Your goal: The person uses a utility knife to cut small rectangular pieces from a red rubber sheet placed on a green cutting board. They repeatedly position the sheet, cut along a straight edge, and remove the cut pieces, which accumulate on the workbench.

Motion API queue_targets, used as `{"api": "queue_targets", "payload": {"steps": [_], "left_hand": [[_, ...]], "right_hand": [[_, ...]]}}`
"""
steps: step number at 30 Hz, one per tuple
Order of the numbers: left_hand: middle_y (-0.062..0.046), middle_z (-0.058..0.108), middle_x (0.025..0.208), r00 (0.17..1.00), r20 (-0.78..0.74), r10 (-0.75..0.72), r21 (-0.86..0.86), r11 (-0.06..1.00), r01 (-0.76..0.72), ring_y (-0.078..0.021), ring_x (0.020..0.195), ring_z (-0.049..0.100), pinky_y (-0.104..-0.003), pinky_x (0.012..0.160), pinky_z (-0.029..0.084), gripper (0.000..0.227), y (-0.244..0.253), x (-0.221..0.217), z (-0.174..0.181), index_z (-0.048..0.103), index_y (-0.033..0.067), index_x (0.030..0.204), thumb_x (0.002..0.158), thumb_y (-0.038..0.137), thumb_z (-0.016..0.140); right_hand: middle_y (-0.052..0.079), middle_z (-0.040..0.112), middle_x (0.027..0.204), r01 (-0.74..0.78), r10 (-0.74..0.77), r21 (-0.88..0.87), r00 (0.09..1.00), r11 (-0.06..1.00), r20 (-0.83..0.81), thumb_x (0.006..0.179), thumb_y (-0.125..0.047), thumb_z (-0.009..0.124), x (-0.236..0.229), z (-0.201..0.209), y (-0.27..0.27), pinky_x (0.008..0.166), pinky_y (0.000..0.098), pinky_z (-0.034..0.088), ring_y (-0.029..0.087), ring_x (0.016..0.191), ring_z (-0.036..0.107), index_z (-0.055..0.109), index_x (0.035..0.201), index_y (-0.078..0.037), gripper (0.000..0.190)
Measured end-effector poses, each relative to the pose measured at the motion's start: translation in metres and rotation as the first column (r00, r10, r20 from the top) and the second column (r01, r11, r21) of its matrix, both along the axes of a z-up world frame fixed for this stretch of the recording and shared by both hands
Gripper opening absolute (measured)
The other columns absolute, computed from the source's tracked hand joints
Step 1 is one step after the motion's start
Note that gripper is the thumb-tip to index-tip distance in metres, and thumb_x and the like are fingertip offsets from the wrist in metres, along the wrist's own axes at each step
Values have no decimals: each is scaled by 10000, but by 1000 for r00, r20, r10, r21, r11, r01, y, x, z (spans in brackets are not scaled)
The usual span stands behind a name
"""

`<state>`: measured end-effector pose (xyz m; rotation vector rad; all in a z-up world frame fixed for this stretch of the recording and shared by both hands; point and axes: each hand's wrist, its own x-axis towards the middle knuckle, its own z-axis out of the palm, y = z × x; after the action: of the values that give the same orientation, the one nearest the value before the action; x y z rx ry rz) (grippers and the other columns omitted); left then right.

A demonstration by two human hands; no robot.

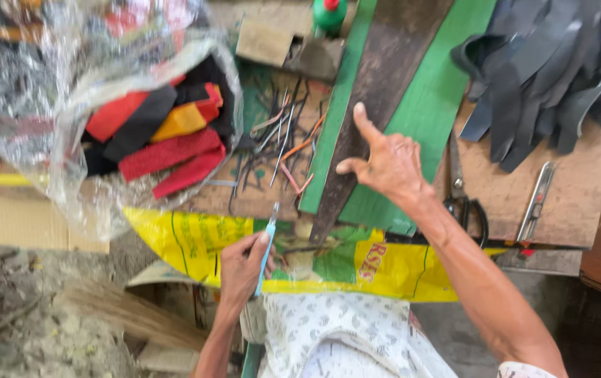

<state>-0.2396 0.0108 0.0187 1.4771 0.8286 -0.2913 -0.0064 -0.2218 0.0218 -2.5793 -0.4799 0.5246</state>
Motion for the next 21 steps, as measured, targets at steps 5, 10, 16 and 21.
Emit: {"api": "queue_targets", "payload": {"steps": [5,10,16,21], "left_hand": [[-129,667,768,954,48,-294,664,723,190,-227,613,633,-368,579,489,168,13,-16,10,750,8,1062,976,125,665],[-200,639,867,848,6,-531,857,440,269,-355,754,620,-427,641,487,300,19,-8,35,729,-37,1194,906,35,683],[-82,639,775,929,171,-328,714,691,112,-189,615,594,-354,581,489,208,24,9,74,742,-15,1166,981,70,698],[-55,672,1003,893,438,-99,220,976,1,-65,608,629,-213,480,531,194,-35,74,37,745,-10,1149,1009,93,661]], "right_hand": [[229,585,565,-24,26,-49,999,999,33,686,-585,875,-3,2,0,608,527,508,446,584,639,380,1590,-191,1103],[229,589,555,-17,18,-10,999,1000,31,686,-564,882,-7,-1,-1,625,534,508,462,598,642,375,1589,-179,1105],[200,652,813,11,-16,50,993,999,120,713,-466,895,-15,-5,2,772,476,493,403,850,645,537,1491,-147,914],[112,568,1166,30,-53,113,977,993,208,791,-388,881,-35,-12,2,978,462,379,305,1161,478,732,1322,-188,587]]}}
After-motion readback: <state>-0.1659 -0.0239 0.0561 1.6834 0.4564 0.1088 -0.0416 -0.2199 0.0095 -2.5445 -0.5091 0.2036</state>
